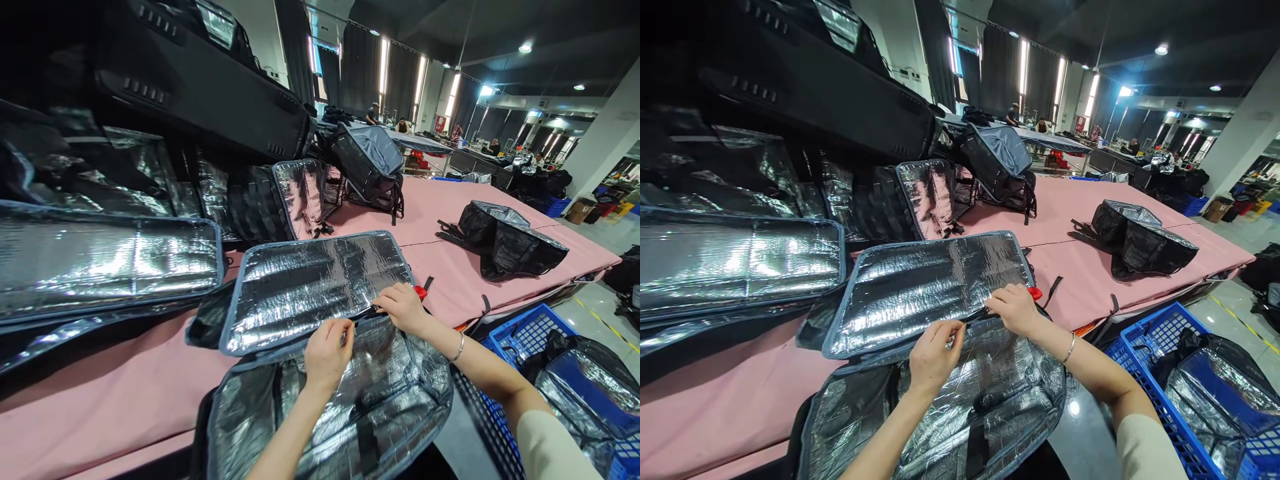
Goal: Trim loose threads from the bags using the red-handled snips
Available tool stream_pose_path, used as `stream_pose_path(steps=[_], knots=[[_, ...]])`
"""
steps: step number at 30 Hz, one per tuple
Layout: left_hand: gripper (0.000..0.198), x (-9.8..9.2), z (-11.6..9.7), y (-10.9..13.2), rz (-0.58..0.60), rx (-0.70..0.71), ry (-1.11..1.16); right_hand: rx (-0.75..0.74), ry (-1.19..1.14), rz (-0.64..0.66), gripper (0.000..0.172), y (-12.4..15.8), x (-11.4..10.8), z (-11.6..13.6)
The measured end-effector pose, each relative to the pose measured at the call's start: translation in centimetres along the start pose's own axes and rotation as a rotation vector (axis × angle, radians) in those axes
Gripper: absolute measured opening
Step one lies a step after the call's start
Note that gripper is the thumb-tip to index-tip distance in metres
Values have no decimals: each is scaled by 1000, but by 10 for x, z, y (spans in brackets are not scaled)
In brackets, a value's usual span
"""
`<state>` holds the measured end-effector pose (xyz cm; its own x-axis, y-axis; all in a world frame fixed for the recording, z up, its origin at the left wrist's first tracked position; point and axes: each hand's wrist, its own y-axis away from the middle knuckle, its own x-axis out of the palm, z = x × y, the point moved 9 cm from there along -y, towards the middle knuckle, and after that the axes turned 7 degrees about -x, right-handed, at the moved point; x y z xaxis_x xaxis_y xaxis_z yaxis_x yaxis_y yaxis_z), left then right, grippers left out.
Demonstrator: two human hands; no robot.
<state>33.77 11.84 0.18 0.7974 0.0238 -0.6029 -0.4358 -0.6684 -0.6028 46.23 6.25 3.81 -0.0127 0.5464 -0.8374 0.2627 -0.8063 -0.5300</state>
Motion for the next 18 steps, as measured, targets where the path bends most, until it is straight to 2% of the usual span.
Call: stream_pose_path(steps=[4, 9, 12, 15, 18], knots=[[21, -1, 0, 0, 16, -23, 28, -104, 47, 37, 23, 1, 6, 11], [22, 2, 4, 0, 31, -52, 73, -137, 77, 61, 25, -5, 11, 19], [22, 4, 6, -1, 40, -56, 122, -84, 55, 25, 21, -6, 10, 14], [22, 1, 5, 1, 44, -45, 169, 3, -88, -121, 19, -1, -4, 12], [22, -5, 2, 10, 42, -15, 178, 204, -345, -227, 21, 12, -9, 7]])
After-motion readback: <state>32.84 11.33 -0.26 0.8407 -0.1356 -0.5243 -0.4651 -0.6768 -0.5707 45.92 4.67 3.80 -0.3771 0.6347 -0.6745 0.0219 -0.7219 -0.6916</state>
